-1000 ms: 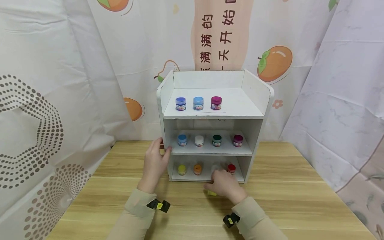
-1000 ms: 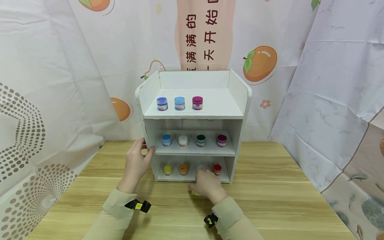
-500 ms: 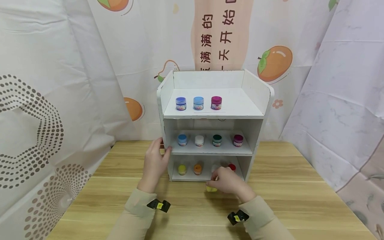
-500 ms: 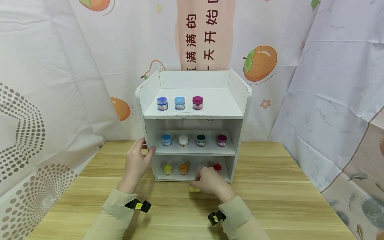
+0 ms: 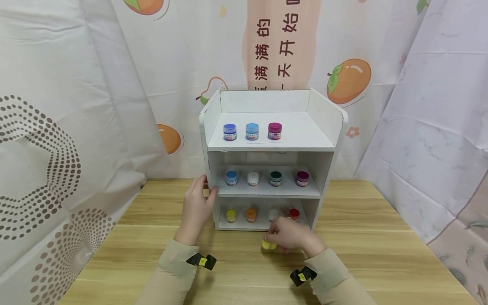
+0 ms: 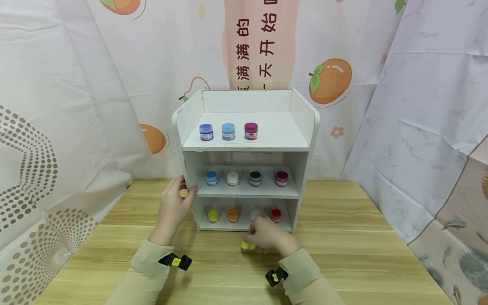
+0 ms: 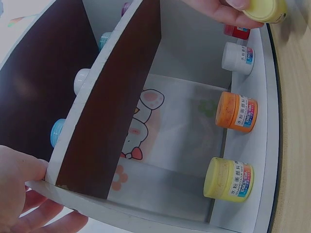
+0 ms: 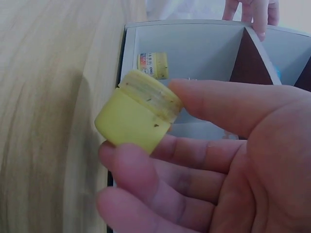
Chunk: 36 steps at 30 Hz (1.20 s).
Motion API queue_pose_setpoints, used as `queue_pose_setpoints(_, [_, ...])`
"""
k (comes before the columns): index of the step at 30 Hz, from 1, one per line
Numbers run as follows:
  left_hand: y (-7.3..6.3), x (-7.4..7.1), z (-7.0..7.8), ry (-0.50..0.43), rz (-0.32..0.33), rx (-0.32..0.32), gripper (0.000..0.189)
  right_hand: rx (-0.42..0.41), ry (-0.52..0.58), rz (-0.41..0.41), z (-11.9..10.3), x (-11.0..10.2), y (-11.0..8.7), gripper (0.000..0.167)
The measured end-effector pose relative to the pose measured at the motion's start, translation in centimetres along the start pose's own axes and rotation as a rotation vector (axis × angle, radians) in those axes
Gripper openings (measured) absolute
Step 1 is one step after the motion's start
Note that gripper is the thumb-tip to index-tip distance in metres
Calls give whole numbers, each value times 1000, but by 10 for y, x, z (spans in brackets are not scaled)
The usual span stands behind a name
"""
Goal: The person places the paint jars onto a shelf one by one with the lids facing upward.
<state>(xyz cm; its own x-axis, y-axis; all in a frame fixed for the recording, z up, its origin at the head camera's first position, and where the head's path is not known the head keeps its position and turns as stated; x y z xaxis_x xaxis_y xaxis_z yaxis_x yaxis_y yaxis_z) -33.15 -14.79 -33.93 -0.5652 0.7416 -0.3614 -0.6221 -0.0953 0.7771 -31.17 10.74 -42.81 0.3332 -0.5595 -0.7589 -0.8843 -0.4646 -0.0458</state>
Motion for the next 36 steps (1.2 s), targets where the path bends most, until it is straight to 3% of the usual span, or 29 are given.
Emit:
queue_pose_setpoints(17, [1, 0, 0, -11, -3, -5, 38, 47, 33, 2, 9, 2, -4, 13])
queue_pose_setpoints(36, [0, 0, 1, -7, -6, -5, 38, 65, -44, 51, 18, -14, -6, 9])
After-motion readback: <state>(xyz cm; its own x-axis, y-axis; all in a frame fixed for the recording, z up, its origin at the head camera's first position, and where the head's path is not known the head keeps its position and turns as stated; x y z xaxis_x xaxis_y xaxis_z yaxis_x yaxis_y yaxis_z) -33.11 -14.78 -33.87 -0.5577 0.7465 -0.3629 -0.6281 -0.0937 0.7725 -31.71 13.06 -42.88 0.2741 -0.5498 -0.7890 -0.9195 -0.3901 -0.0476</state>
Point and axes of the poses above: each hand's wrist, its own y-axis towards the middle knuckle, its own x-axis out of the palm, z = x × y, the point moved 7 cm from there along y, towards the middle knuckle, and after that the axes turned 5 degrees about z, right-handed, at the moved point
